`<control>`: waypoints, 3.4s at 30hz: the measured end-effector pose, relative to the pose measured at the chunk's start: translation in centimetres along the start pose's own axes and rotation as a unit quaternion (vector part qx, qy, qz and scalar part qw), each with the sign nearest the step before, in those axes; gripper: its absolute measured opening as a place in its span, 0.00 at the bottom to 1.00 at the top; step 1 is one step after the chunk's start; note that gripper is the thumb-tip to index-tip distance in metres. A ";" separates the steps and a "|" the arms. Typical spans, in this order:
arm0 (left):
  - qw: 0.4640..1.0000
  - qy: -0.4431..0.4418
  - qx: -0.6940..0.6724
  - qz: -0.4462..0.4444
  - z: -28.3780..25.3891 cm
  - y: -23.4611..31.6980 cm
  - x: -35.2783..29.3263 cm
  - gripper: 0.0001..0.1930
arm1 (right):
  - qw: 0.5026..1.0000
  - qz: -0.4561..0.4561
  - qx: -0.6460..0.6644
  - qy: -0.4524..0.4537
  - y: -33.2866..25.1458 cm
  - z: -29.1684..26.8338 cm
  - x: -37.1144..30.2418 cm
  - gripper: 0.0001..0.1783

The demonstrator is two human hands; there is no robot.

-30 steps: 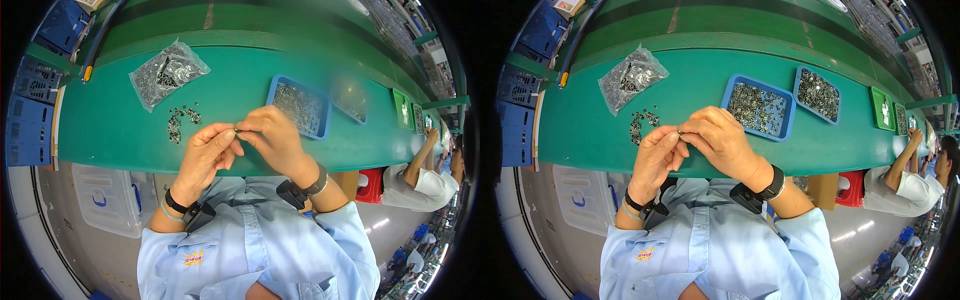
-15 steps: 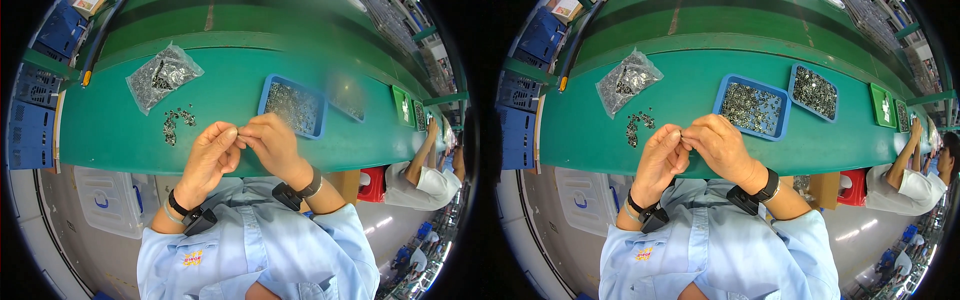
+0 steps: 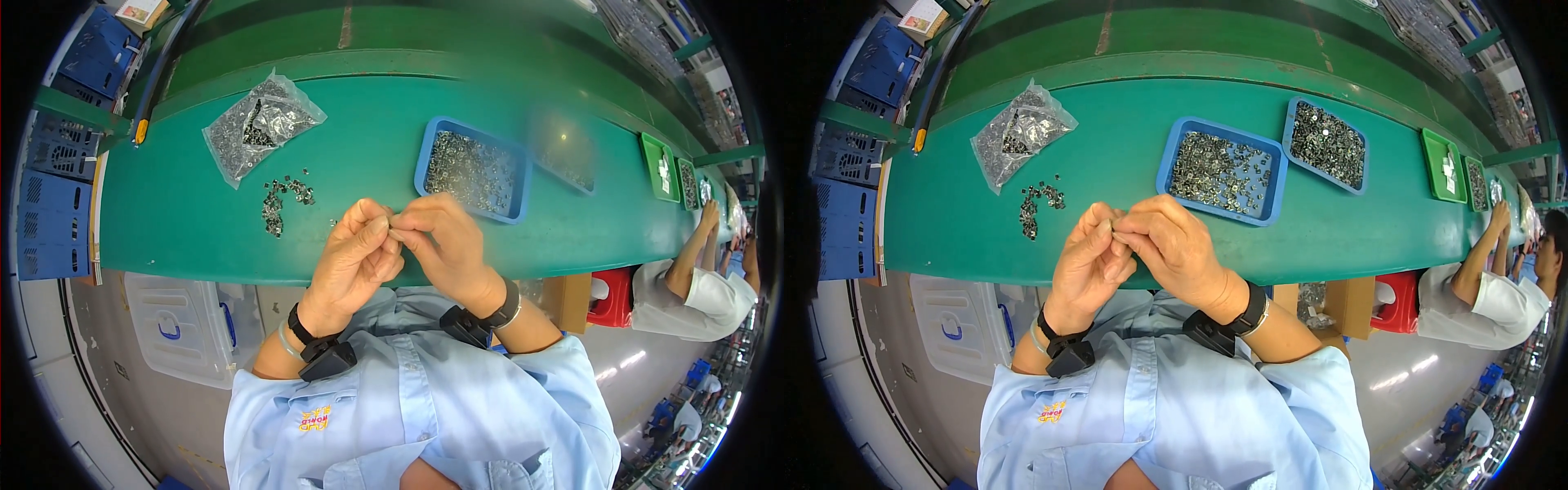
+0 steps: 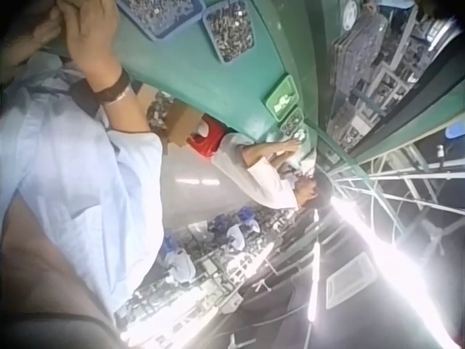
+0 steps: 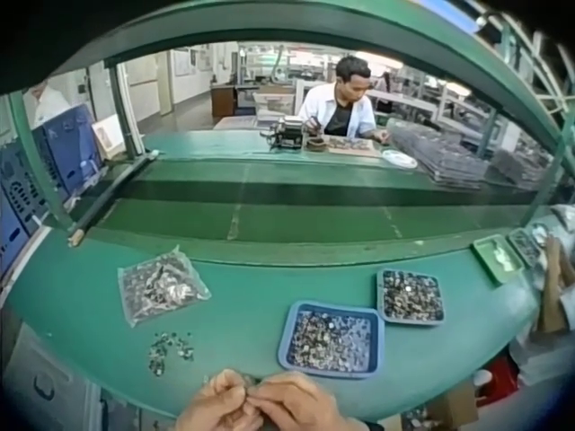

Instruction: The person picks up a small metal component and a tiny black piece from the table and joins them together by hand. After pressing the two pieces together, the person places the assembled unit into a blue plastic tray and repeats the process.

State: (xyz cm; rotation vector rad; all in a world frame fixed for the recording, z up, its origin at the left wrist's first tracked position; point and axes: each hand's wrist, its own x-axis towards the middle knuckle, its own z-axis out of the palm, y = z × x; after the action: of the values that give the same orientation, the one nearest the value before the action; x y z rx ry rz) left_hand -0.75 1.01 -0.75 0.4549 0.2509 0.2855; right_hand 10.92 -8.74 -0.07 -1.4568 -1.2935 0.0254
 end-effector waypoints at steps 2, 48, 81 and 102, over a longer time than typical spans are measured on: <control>1.000 0.004 0.021 0.006 0.0 0.1 0.1 0.06 | 1.000 0.015 -0.005 -0.008 0.4 -0.2 0.0 0.10; 0.989 0.007 0.142 -0.043 1.1 1.1 -0.5 0.10 | 0.997 0.019 0.055 -0.052 0.3 -1.3 -0.1 0.09; 0.981 0.101 0.168 0.005 -3.5 5.1 -4.5 0.09 | 0.966 0.038 0.018 -0.253 -0.6 3.6 4.0 0.10; 0.979 0.100 0.177 -0.005 0.5 0.7 -0.7 0.11 | 0.997 -0.019 -0.052 -0.058 1.1 -0.1 0.2 0.12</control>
State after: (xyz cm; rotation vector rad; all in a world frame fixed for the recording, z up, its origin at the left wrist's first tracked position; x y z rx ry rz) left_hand -1.40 1.17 0.17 0.7776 0.5046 0.2774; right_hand 11.79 -8.47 -0.70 -1.5378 -1.4341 0.0184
